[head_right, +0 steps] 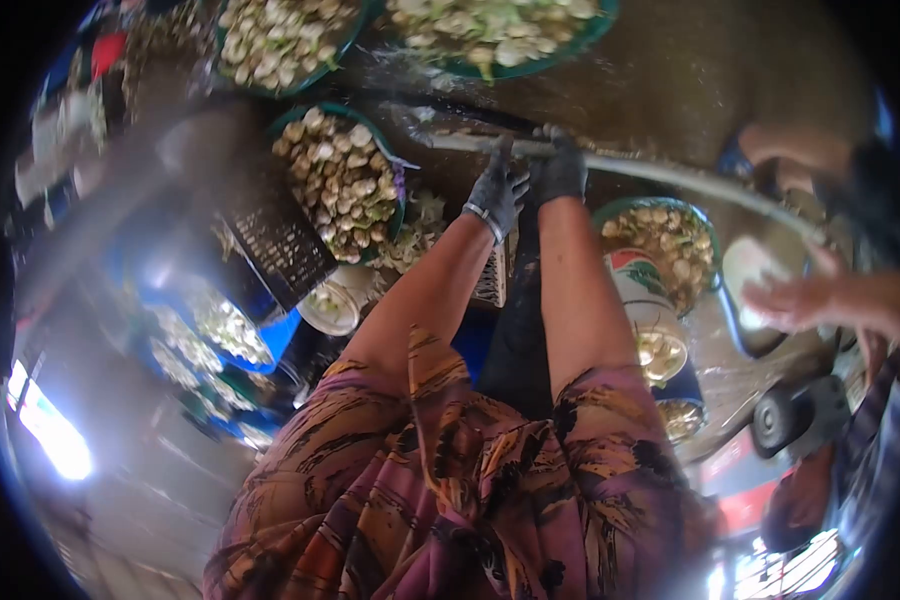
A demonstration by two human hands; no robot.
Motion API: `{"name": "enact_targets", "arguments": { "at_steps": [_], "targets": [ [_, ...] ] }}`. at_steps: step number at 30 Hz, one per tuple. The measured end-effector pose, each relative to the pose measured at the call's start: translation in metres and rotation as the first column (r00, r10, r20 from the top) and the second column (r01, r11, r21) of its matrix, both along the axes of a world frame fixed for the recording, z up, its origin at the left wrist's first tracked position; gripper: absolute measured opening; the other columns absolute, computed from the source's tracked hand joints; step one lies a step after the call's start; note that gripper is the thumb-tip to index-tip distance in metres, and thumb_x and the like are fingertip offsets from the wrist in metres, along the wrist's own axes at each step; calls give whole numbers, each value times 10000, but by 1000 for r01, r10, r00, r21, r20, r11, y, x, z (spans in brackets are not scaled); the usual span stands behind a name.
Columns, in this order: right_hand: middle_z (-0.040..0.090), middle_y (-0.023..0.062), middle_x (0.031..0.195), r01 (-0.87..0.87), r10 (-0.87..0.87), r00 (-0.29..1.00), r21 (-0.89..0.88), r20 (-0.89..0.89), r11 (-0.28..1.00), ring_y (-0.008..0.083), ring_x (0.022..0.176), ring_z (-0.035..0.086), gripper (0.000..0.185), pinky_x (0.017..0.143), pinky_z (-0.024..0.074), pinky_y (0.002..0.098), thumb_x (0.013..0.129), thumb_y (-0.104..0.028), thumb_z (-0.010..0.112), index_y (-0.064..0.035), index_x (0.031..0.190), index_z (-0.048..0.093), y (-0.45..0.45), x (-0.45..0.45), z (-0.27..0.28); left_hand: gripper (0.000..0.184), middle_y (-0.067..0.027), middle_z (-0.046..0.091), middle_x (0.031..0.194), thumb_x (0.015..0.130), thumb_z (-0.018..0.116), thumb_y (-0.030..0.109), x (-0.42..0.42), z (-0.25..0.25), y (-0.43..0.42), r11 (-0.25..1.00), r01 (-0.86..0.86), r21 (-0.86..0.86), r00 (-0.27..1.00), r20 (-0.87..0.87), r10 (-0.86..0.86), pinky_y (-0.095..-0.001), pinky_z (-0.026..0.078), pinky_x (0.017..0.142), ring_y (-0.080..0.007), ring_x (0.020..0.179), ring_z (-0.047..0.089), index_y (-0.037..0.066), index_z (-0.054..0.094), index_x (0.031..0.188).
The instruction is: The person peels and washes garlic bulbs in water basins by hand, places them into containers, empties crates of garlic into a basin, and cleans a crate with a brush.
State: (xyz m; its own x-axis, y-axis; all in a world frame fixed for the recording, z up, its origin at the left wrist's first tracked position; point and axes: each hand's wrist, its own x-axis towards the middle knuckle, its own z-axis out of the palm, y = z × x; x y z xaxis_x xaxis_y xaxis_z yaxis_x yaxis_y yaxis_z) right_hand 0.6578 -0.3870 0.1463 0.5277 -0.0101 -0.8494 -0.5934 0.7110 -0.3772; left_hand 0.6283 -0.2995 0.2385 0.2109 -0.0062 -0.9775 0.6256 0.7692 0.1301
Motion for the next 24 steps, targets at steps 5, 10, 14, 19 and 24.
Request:
{"name": "enact_targets", "arguments": {
  "at_steps": [5,10,14,19,24],
  "targets": [
    [651,149,1024,24,18,980,207,-197,978,321,949,617,239,923,502,455,889,-186,627,-23,1061,597,89,-72,25,487,-103,672,973,879,679,411,-50,-107,75,862,-453,229,844,-201,497,-396,522,761,-264,816,634,27,590,1164],
    [675,128,1022,-473,525,836,276,-159,837,286,971,623,297,918,496,391,892,-263,642,-52,1101,642,100,-117,39,465,-146,652,1047,834,741,238,-110,-122,116,803,-434,408,844,-127,520,-418,524,775,-298,877,634,-25,549,1166],
    [679,112,1054,-898,914,357,-338,-191,281,257,982,633,353,898,487,366,869,-264,672,-34,1135,636,78,-91,129,331,-130,648,899,818,742,179,-137,-149,103,698,-291,655,885,-93,456,-427,528,674,-278,761,634,14,568,1046],
    [518,219,1338,-272,913,-258,-884,-315,-382,350,1241,494,767,1086,349,386,745,-344,798,28,1335,480,20,-36,68,445,-151,639,885,864,690,262,-161,-115,135,792,-457,405,802,-196,564,-392,526,586,-257,646,627,-45,548,1151],
    [608,232,1165,-667,755,-631,-373,-177,-645,343,1117,584,755,956,452,390,800,-605,653,-22,1270,558,-12,-65,14,352,-127,590,829,889,661,291,-169,-98,157,841,-420,340,870,-114,480,-443,549,540,-273,619,603,57,535,1120]
  ]
}}
